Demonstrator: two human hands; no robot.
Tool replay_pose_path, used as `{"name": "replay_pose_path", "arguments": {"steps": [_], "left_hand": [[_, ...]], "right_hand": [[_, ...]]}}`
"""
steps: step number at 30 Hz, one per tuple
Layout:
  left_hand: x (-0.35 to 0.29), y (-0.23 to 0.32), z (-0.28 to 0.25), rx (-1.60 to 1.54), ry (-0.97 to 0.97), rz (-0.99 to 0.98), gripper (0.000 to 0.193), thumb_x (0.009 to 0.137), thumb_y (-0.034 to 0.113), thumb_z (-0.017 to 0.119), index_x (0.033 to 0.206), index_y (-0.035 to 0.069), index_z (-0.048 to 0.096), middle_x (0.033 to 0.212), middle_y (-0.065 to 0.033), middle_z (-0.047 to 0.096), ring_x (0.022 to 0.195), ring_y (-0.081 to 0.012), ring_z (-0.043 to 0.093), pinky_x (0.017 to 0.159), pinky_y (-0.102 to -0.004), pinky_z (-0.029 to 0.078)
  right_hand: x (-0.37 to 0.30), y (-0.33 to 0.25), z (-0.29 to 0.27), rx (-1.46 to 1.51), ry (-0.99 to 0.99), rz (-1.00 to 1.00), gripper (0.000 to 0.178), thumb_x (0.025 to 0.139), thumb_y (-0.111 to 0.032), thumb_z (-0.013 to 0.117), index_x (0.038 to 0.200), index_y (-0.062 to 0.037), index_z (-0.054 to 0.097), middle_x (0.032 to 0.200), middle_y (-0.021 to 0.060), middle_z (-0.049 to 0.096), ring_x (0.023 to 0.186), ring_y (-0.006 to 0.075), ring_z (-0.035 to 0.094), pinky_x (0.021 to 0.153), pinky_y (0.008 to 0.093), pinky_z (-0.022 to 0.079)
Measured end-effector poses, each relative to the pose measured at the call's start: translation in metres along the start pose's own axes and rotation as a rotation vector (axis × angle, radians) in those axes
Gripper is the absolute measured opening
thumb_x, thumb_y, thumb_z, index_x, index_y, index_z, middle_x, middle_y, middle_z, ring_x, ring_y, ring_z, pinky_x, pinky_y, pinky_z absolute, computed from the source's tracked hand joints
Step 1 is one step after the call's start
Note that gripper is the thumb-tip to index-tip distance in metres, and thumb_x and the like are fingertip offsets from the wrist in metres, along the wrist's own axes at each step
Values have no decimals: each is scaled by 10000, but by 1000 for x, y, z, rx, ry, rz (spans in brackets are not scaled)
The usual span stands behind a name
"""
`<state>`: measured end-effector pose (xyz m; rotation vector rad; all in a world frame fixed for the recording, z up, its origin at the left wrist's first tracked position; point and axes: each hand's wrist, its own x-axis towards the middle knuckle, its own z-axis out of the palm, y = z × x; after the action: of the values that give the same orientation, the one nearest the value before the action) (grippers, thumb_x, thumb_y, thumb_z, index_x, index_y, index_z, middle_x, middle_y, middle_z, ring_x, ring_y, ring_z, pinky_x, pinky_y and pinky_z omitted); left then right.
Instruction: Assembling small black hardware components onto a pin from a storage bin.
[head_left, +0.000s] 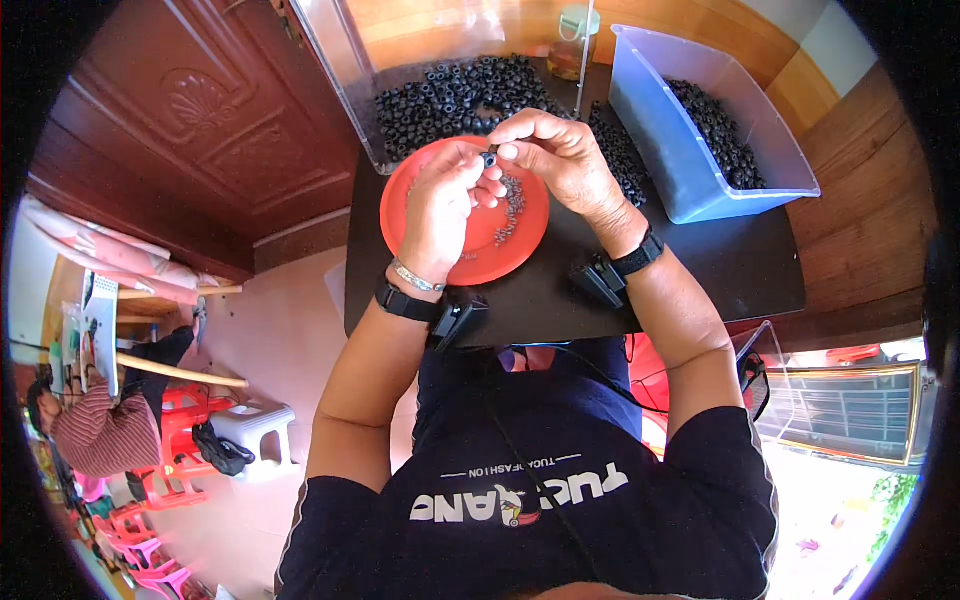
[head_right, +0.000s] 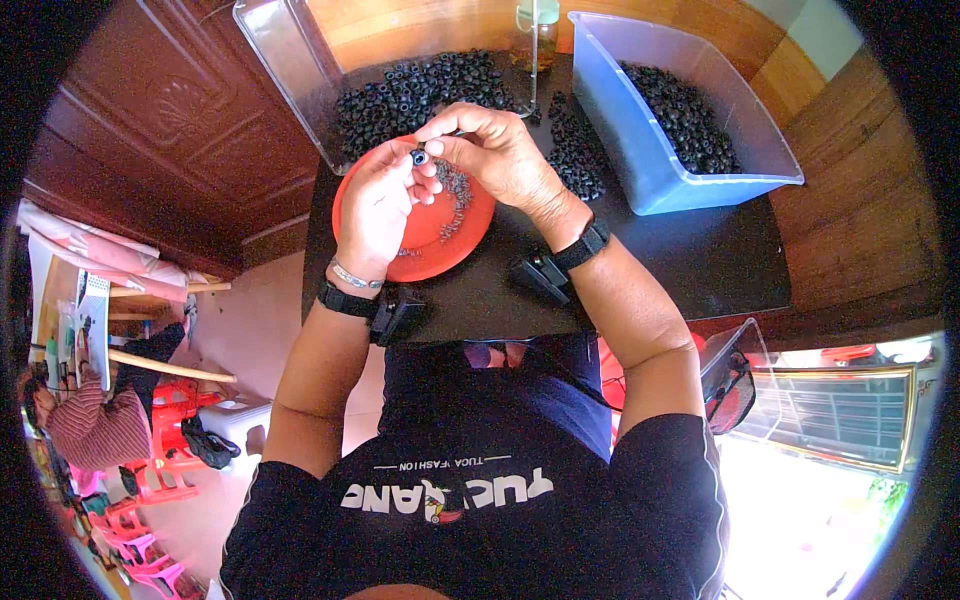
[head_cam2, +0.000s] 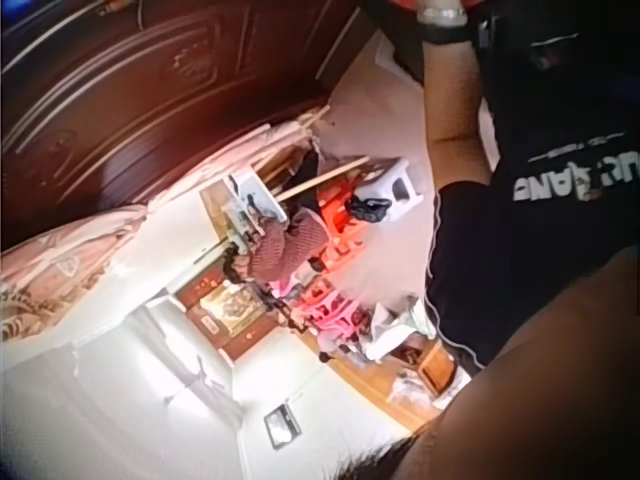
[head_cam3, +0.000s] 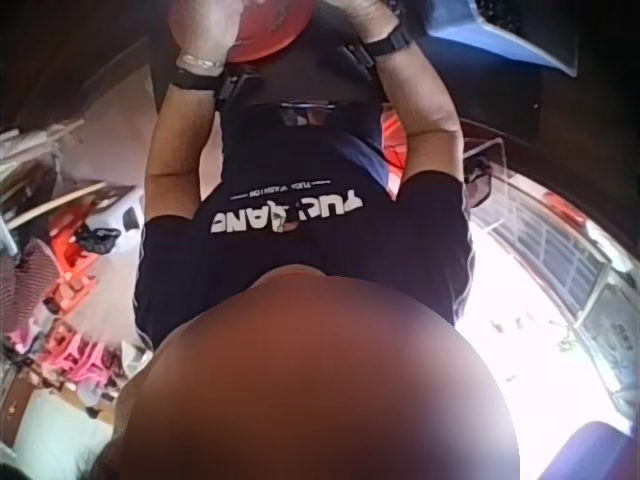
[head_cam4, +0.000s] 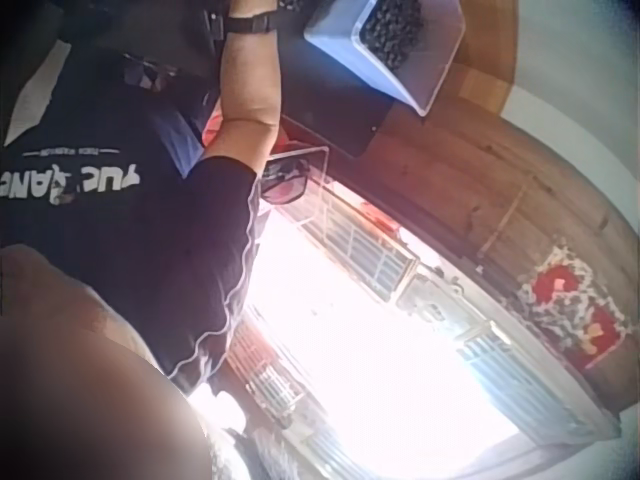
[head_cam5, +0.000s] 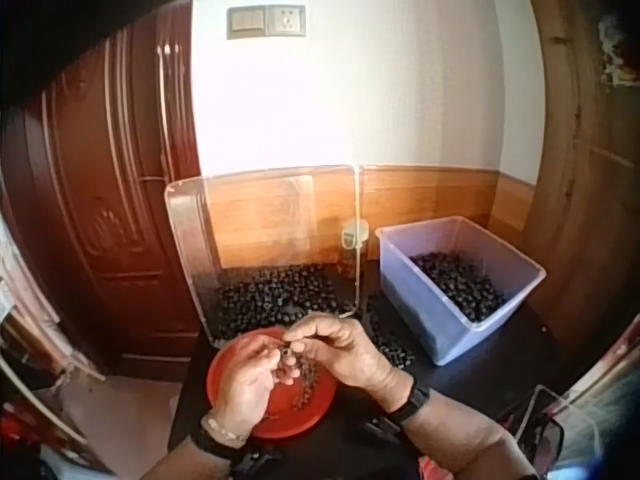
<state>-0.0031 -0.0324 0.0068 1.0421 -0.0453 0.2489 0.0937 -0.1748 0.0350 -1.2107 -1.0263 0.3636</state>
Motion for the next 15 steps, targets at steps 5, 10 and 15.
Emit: {"name": "replay_pose_path", "arguments": {"steps": [5, 10, 15], "left_hand": [[0, 0, 0, 6, -36, 0, 136, 885, 174, 500, 906, 44, 537, 820, -49, 589, 733, -132, 576, 645, -243, 449], [0, 1, 1, 61, -25, 3, 134, 883, 173, 503, 898, 45, 541, 812, -46, 586, 729, -131, 574, 647, -244, 450], [-2, 2, 3, 16, -26, -47, 146, 883, 171, 501, 920, 38, 549, 810, -48, 588, 730, -137, 579, 653, -252, 455]], "right_hand": [[1, -1, -2, -122, -15, -54, 119, 857, -27, 602, 967, -22, 647, 896, 35, 624, 872, 104, 591, 806, 253, 481], [1, -2, -4, -168, -24, -30, 120, 858, -29, 600, 969, -19, 644, 915, 36, 618, 879, 105, 582, 805, 251, 476], [1, -3, -5, -136, -84, -5, 118, 859, -22, 596, 969, -13, 637, 930, 34, 608, 884, 107, 573, 809, 247, 470]]}}
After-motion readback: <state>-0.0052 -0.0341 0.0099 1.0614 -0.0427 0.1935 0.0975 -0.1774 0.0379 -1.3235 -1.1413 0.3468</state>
